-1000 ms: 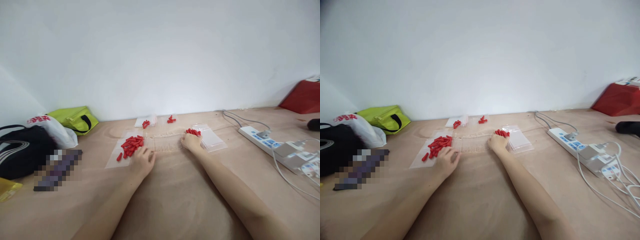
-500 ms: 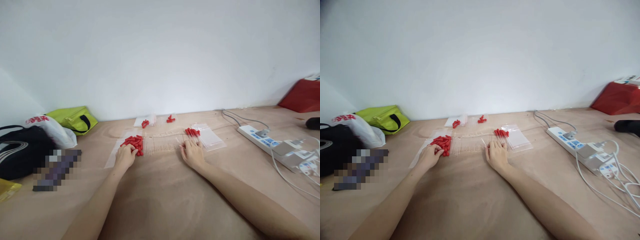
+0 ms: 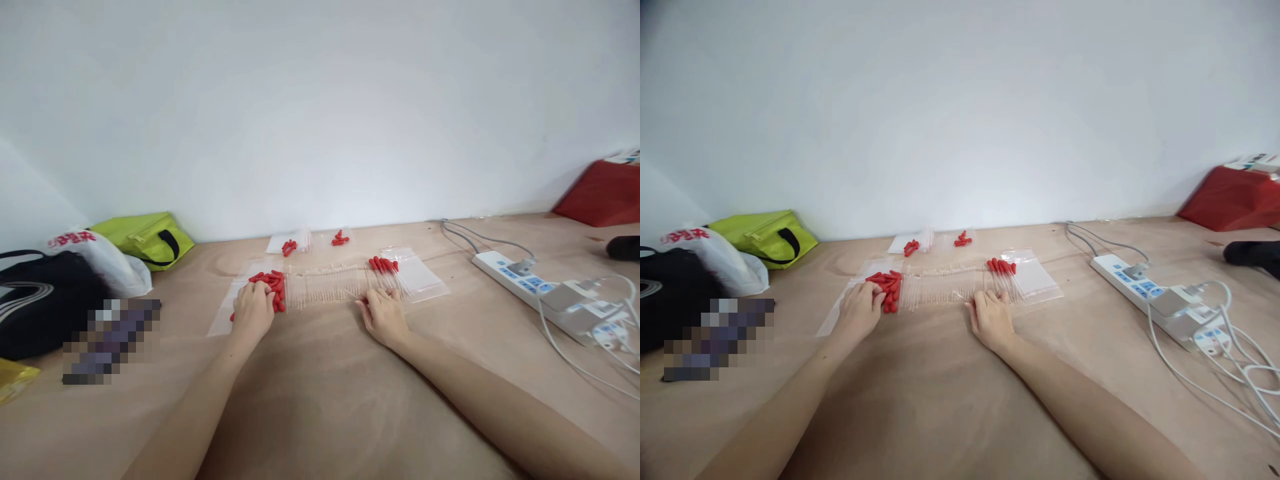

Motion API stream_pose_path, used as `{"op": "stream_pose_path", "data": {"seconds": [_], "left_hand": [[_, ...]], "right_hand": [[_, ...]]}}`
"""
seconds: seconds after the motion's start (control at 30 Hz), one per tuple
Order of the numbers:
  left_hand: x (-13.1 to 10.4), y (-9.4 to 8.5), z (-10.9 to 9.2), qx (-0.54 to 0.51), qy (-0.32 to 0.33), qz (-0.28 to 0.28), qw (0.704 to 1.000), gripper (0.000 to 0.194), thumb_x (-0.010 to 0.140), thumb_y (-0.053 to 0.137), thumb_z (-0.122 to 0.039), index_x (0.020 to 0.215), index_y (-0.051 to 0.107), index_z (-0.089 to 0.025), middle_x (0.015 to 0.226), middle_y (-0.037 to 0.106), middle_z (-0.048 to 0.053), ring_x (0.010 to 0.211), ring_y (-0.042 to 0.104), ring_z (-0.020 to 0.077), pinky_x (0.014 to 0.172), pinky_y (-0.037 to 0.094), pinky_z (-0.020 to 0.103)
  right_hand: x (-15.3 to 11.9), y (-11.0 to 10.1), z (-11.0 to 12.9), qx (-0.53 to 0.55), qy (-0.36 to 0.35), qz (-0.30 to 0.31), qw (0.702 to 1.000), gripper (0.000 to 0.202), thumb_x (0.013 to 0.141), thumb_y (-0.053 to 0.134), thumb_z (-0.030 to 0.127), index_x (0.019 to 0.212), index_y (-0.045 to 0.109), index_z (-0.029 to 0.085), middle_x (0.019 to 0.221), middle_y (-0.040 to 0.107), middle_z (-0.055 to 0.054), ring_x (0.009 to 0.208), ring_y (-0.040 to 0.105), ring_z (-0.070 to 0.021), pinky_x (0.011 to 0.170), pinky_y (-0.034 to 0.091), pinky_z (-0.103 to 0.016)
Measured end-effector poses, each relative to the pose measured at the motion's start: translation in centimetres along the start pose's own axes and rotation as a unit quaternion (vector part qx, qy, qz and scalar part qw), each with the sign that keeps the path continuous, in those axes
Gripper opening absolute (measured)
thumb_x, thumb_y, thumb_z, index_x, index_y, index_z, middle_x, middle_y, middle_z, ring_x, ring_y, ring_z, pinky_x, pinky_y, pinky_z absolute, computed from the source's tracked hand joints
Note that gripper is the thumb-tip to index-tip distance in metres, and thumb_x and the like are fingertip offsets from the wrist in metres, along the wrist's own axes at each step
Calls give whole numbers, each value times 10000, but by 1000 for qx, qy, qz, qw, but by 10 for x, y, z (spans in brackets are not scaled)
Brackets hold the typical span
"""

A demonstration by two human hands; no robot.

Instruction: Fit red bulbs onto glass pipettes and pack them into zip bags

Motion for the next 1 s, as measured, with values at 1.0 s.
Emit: {"op": "stream_pose_path", "data": {"seconds": [1.0], "left_hand": [[-44,20,-64,-321,183,62,927,140,865,419,-240,865,552,-198,845,646,19,799,588,167,730,434,309]], "right_hand": [[1,-8,8,125,-124,64,982,204,859,390,196,896,591,194,813,632,-32,752,538,-141,829,222,-346]]}}
Point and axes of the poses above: each hand's wrist, its own x-axis towards the middle knuckle, its own y-axis out of the palm, z = x × y, the point moved 1 cm from there along x, towards the middle knuckle
